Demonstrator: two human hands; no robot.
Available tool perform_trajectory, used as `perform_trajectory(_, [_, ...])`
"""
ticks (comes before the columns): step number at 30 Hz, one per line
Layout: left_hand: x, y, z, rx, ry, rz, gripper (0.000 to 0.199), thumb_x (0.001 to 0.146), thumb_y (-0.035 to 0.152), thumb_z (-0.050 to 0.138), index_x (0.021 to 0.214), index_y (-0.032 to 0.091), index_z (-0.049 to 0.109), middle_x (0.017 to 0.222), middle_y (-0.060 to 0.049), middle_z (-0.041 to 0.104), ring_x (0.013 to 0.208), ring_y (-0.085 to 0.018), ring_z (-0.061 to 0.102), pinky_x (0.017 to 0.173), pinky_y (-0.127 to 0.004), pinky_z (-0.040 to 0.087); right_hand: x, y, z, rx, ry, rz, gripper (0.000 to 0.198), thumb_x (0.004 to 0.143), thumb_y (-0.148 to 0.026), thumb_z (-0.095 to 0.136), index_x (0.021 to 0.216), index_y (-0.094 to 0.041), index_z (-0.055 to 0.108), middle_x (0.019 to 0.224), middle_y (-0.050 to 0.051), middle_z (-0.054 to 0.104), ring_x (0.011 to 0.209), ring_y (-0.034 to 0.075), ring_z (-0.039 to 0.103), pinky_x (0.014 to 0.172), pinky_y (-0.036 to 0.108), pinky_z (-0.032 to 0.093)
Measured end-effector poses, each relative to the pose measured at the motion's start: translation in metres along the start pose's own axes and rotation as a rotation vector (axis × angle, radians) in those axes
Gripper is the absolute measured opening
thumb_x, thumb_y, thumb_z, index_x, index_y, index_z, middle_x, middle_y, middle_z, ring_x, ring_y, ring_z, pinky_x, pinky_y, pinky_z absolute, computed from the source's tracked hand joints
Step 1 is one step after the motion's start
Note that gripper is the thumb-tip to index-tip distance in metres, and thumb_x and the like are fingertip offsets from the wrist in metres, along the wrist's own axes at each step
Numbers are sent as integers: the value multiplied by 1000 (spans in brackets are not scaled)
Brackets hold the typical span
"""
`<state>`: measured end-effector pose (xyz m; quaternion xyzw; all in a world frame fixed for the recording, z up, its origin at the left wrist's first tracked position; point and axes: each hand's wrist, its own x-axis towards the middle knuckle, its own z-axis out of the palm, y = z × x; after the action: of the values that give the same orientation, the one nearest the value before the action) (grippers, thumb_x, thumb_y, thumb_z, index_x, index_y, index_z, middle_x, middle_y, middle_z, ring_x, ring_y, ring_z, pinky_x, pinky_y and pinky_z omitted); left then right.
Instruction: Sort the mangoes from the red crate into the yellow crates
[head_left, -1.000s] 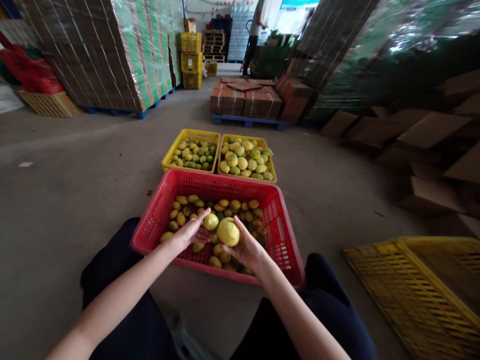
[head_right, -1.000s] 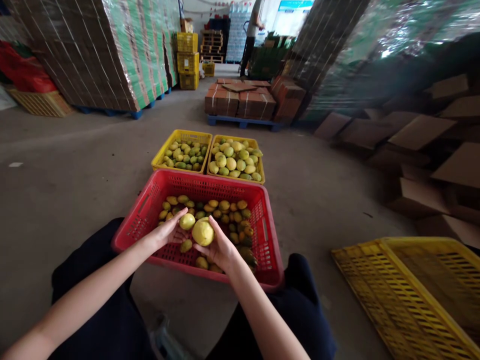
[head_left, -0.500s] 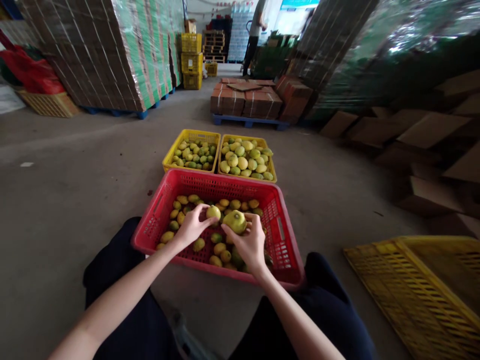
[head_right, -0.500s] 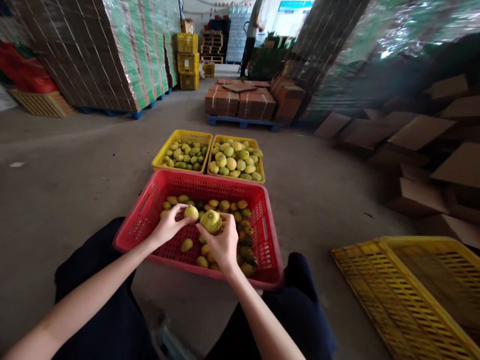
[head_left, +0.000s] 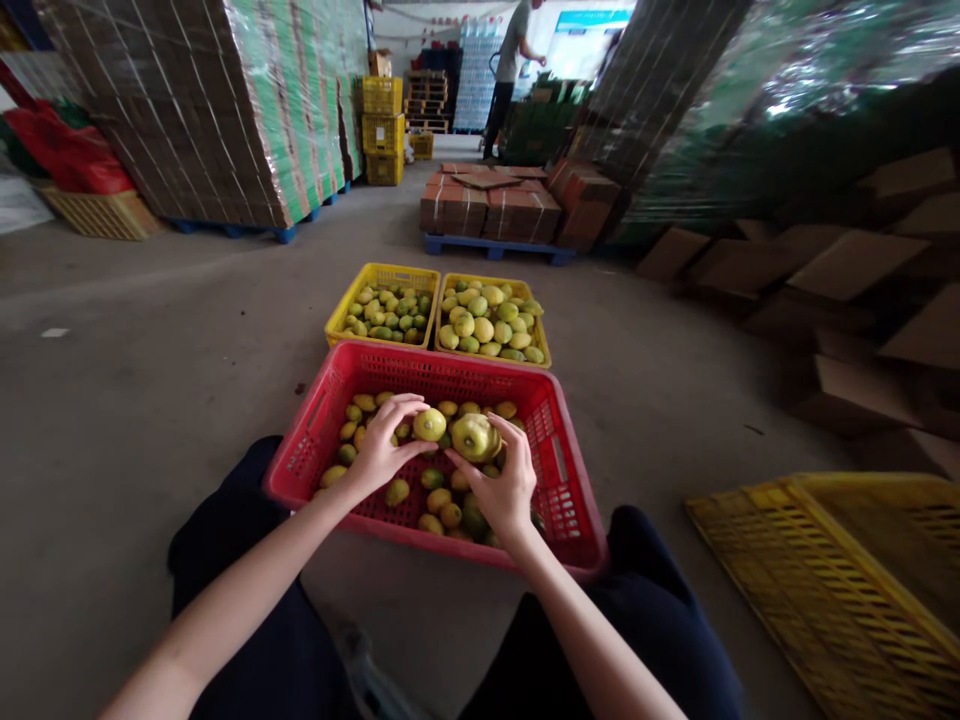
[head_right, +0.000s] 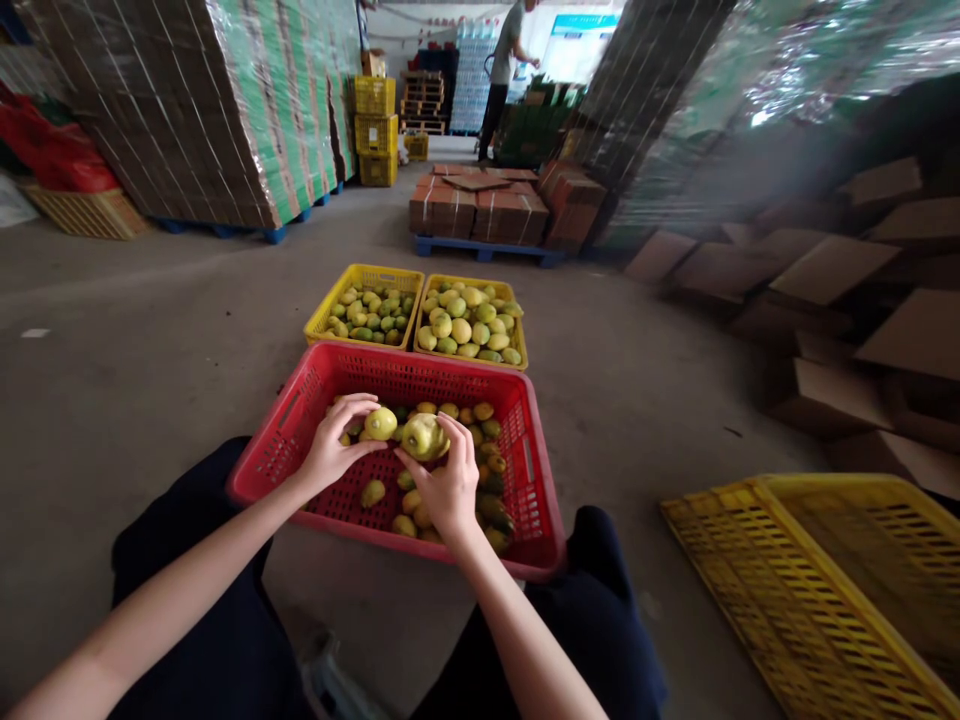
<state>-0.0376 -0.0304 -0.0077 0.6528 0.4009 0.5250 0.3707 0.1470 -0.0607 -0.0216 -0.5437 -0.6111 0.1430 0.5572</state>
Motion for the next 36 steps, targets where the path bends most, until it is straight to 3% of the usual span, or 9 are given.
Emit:
perform_trajectory(4, [1,9,1,-104,34,-70,37,61,25,85,95,26,72,108,-8,61,113,-27,53,106,-38,36,1,-3,0,110,-14,139,55,66,-38,80,114,-27,54,119,8,60,116,28,52,105,48,40])
perform_trajectory(11, [-2,4,4,-110,10,-99,40,62,24,84,100,26,73,112,-8,58,110,-25,54,103,-35,40,3,-4,0,149,6,122,55,63,-33,82,113,-26,58,120,8,59,114,26,54,94,43,48])
perform_trajectory(15, [0,0,7,-399,19,-307,44,66,26,82,107,22,69,116,-7,60,102,-20,60,92,-30,48,9,-7,-1,416,-51,361,52,59,-33,84,105,-24,63,118,7,60,108,25,57,83,36,53])
perform_trajectory(21, [6,-9,7,-935,92,-629,35,76,26,73,109,15,64,103,-8,69,93,-20,67,92,-35,51,17,-5,1,1056,-171,839,29,66,-36,76,88,-23,63,85,0,69,82,19,65,74,32,55])
perform_trajectory(24, [5,-11,8,-1005,103,-694,27,78,25,71,101,12,66,98,-8,71,89,-19,69,92,-34,52,18,-5,3,1134,-251,946,29,65,-38,74,87,-21,66,81,3,71,76,21,66,66,32,56])
perform_trajectory(30, [3,-6,9,-954,13,-705,34,73,24,78,103,13,67,103,-6,70,85,-15,68,89,-30,53,19,-3,4,1196,-143,1054,22,71,-31,73,91,-26,65,80,-2,72,66,16,66,55,27,54])
perform_trajectory(36, [1,-12,12,-1022,32,-780,28,79,30,73,101,13,67,99,-9,71,87,-14,67,75,-21,53,23,-2,2,1231,-143,1152,16,77,-30,64,90,-22,66,80,0,73,68,17,67,61,28,55])
